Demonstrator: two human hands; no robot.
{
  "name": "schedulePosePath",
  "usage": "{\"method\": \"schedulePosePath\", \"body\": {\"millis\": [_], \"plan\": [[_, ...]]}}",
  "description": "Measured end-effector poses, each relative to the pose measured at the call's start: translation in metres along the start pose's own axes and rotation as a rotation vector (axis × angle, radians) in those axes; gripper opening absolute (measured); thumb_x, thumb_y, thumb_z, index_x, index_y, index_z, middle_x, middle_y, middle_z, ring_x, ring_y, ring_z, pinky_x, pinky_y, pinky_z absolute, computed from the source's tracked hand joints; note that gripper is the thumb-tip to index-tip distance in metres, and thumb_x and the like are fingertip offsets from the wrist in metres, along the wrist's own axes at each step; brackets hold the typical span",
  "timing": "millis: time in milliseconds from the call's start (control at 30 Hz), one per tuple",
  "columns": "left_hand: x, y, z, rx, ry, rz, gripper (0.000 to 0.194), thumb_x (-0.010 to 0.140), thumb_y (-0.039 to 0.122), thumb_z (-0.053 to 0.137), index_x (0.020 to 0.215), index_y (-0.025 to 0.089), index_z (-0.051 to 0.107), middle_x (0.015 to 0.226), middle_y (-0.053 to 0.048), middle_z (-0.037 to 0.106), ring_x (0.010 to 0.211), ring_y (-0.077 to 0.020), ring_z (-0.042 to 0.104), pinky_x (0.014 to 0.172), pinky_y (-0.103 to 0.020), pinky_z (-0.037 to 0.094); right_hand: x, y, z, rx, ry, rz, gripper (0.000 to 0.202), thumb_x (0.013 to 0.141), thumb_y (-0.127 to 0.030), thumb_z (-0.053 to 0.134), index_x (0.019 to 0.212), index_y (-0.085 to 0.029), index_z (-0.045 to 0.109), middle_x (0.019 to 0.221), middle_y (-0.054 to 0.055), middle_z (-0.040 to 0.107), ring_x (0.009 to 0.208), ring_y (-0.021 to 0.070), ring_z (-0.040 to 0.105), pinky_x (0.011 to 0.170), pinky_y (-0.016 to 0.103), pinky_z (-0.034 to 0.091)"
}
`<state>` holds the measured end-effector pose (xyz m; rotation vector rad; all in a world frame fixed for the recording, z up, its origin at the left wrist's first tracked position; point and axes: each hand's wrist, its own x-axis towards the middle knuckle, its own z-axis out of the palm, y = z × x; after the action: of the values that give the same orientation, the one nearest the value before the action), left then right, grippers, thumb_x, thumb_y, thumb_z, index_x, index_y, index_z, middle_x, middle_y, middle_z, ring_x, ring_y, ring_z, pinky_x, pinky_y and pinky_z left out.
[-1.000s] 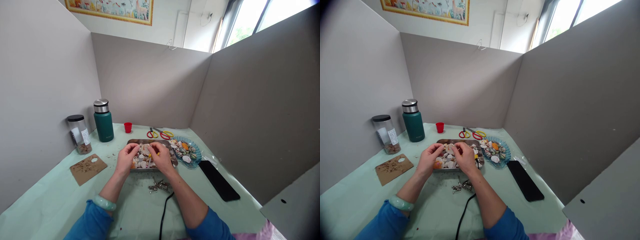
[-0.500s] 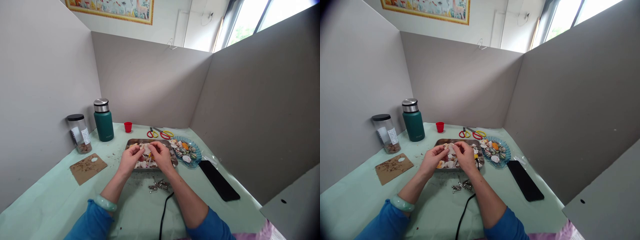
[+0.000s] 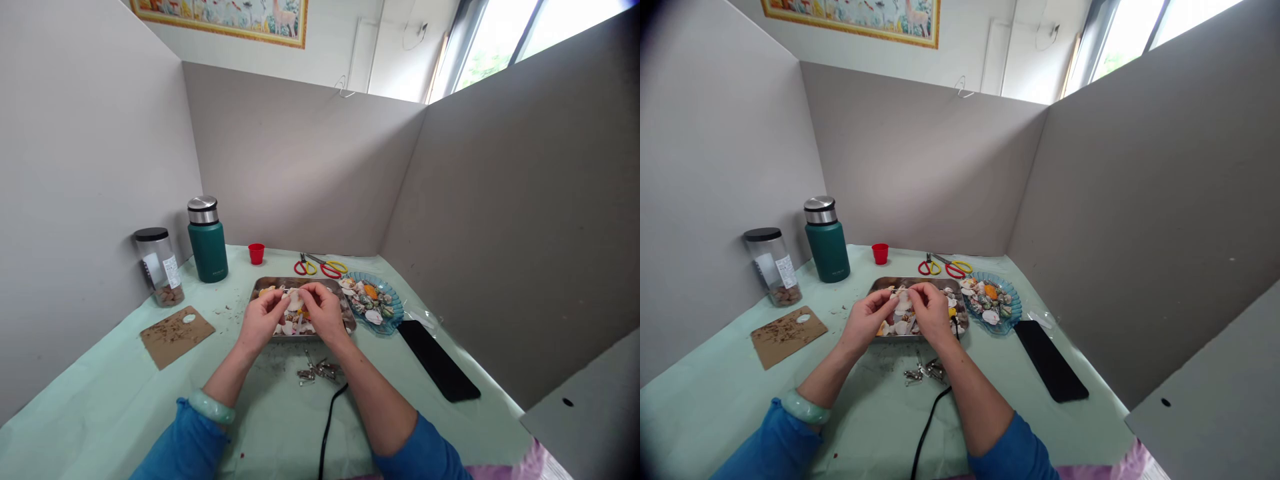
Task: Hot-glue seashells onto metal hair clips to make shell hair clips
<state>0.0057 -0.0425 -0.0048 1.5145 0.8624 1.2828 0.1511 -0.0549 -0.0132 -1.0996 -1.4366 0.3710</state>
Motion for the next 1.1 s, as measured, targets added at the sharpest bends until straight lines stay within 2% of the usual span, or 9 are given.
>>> {"method": "schedulePosePath", "body": {"millis": [133, 333, 467, 600, 800, 967, 1100], "plan": [[0.001, -0.002, 0.0, -0.003, -0.013, -0.004, 0.027, 0.07, 0.041, 0.067, 0.078, 0.015, 0.065, 0.056, 0.003, 0.056, 0.049, -0.0105, 0.049, 0.051, -0.022, 0.041, 0.001, 0.001, -0.001, -0.032, 0.006, -0.014, 0.017, 0.083, -0.032, 0.051, 0.079, -0.019, 0.061, 0.07, 0.001, 0.061, 0.063, 0.0139, 0.056, 0.057, 0.023, 0.045], [0.001, -0.002, 0.002, -0.053, 0.001, -0.005, 0.038, 0.068, 0.041, 0.068, 0.096, 0.016, 0.063, 0.085, -0.005, 0.065, 0.076, -0.0176, 0.059, 0.062, -0.026, 0.049, -0.001, -0.004, 0.0, -0.06, 0.002, -0.046, 0.017, 0.083, -0.03, 0.052, 0.076, -0.018, 0.062, 0.071, 0.001, 0.061, 0.065, 0.0138, 0.055, 0.06, 0.023, 0.043], [0.002, -0.006, 0.001, -0.068, 0.04, 0.03, 0.026, 0.072, 0.039, 0.065, 0.086, 0.016, 0.063, 0.084, -0.004, 0.064, 0.075, -0.015, 0.057, 0.068, -0.025, 0.047, -0.003, -0.009, 0.002, -0.067, -0.017, -0.073, 0.017, 0.082, -0.029, 0.053, 0.072, -0.018, 0.061, 0.071, 0.001, 0.06, 0.066, 0.0139, 0.055, 0.061, 0.024, 0.043], [0.004, -0.011, -0.001, -0.061, 0.082, 0.023, 0.024, 0.071, 0.038, 0.067, 0.08, 0.016, 0.063, 0.079, -0.003, 0.063, 0.071, -0.0136, 0.056, 0.066, -0.024, 0.045, -0.004, -0.01, 0.003, -0.058, -0.045, -0.08, 0.018, 0.083, -0.029, 0.054, 0.071, -0.018, 0.062, 0.071, 0.002, 0.061, 0.064, 0.0138, 0.055, 0.06, 0.024, 0.043], [0.005, -0.009, -0.002, -0.074, 0.154, -0.001, 0.03, 0.068, 0.041, 0.069, 0.081, 0.014, 0.064, 0.074, -0.003, 0.065, 0.066, -0.0137, 0.056, 0.064, -0.024, 0.045, -0.005, -0.007, 0.001, 0.022, -0.086, 0.004, 0.03, 0.091, -0.036, 0.039, 0.098, -0.018, 0.062, 0.061, -0.002, 0.057, 0.053, 0.0115, 0.055, 0.054, 0.022, 0.044], [0.005, -0.01, -0.002, -0.088, 0.158, -0.007, 0.028, 0.065, 0.039, 0.072, 0.077, 0.014, 0.064, 0.076, -0.003, 0.065, 0.067, -0.013, 0.056, 0.064, -0.023, 0.044, -0.004, -0.009, 0.004, -0.004, -0.068, -0.002, 0.018, 0.083, -0.034, 0.054, 0.079, -0.018, 0.061, 0.07, 0.0, 0.059, 0.058, 0.0116, 0.052, 0.055, 0.022, 0.043], [0.004, -0.009, -0.002, -0.101, 0.136, -0.008, 0.026, 0.065, 0.037, 0.072, 0.076, 0.014, 0.065, 0.077, -0.003, 0.065, 0.07, -0.0128, 0.056, 0.065, -0.022, 0.044, -0.005, -0.01, 0.005, -0.027, -0.045, -0.02, 0.014, 0.081, -0.029, 0.055, 0.071, -0.018, 0.059, 0.067, 0.0, 0.057, 0.059, 0.0121, 0.05, 0.055, 0.022, 0.041]]}}
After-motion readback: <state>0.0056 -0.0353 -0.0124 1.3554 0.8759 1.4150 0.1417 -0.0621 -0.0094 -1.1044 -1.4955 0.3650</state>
